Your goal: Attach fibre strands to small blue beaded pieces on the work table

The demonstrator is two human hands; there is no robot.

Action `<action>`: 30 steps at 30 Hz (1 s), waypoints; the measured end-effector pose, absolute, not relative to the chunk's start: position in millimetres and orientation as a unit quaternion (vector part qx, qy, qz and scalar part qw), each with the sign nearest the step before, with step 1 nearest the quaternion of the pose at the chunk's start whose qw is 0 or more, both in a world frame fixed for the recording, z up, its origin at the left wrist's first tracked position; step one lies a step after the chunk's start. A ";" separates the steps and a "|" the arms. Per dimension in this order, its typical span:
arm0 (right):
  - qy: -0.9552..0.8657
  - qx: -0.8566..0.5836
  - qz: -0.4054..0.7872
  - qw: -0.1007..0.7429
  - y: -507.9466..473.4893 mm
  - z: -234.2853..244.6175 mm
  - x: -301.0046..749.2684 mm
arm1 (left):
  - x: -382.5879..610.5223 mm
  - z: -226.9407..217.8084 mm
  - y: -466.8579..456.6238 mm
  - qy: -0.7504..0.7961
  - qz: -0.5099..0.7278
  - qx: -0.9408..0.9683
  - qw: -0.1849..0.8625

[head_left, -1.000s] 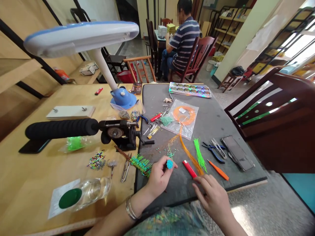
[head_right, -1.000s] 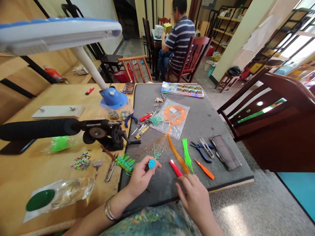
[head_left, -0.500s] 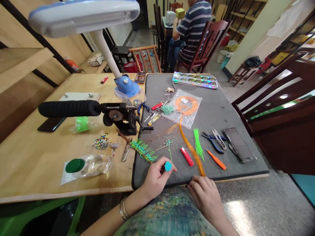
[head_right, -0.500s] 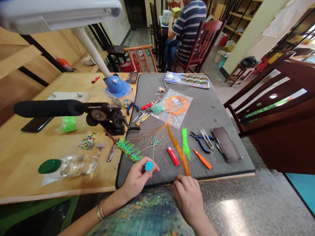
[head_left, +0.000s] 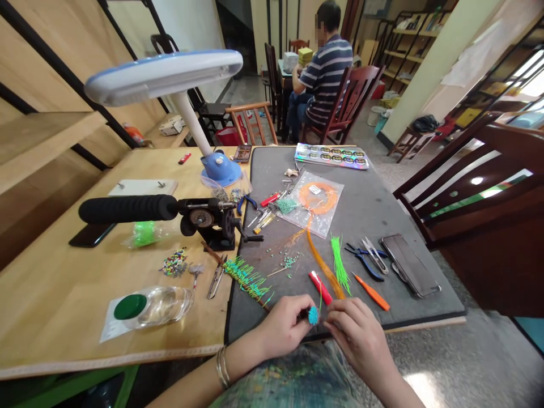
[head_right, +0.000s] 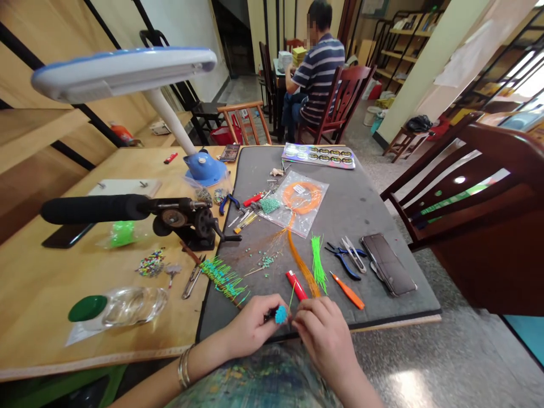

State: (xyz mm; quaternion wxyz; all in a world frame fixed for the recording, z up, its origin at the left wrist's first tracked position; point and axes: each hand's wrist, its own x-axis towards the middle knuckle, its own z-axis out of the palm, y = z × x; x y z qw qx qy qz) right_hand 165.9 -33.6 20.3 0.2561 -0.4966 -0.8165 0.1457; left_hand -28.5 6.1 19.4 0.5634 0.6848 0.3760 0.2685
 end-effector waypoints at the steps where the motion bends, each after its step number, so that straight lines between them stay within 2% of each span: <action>1: -0.817 -0.494 0.147 0.260 -27.9 22.8 166.6 | -26.7 18.1 7.9 0.383 0.274 0.660 0.585; 4: -0.789 -0.512 0.154 0.303 -13.0 22.6 167.4 | -23.1 14.1 13.3 0.411 0.306 0.538 0.669; 7: -0.693 -0.574 0.173 0.400 -4.4 9.8 162.0 | -22.7 9.5 18.6 0.445 0.330 0.401 0.730; 11: -0.521 -0.618 0.304 0.505 -3.8 -14.9 142.9 | -25.2 3.0 21.6 0.450 0.366 0.291 0.761; 16: -0.434 -0.605 0.439 0.503 -6.6 -23.4 119.0 | -27.1 2.0 16.6 0.464 0.381 0.248 0.760; 30: -0.397 -0.541 0.553 0.493 1.3 1.8 108.4 | -27.0 2.4 7.5 0.457 0.362 0.286 0.761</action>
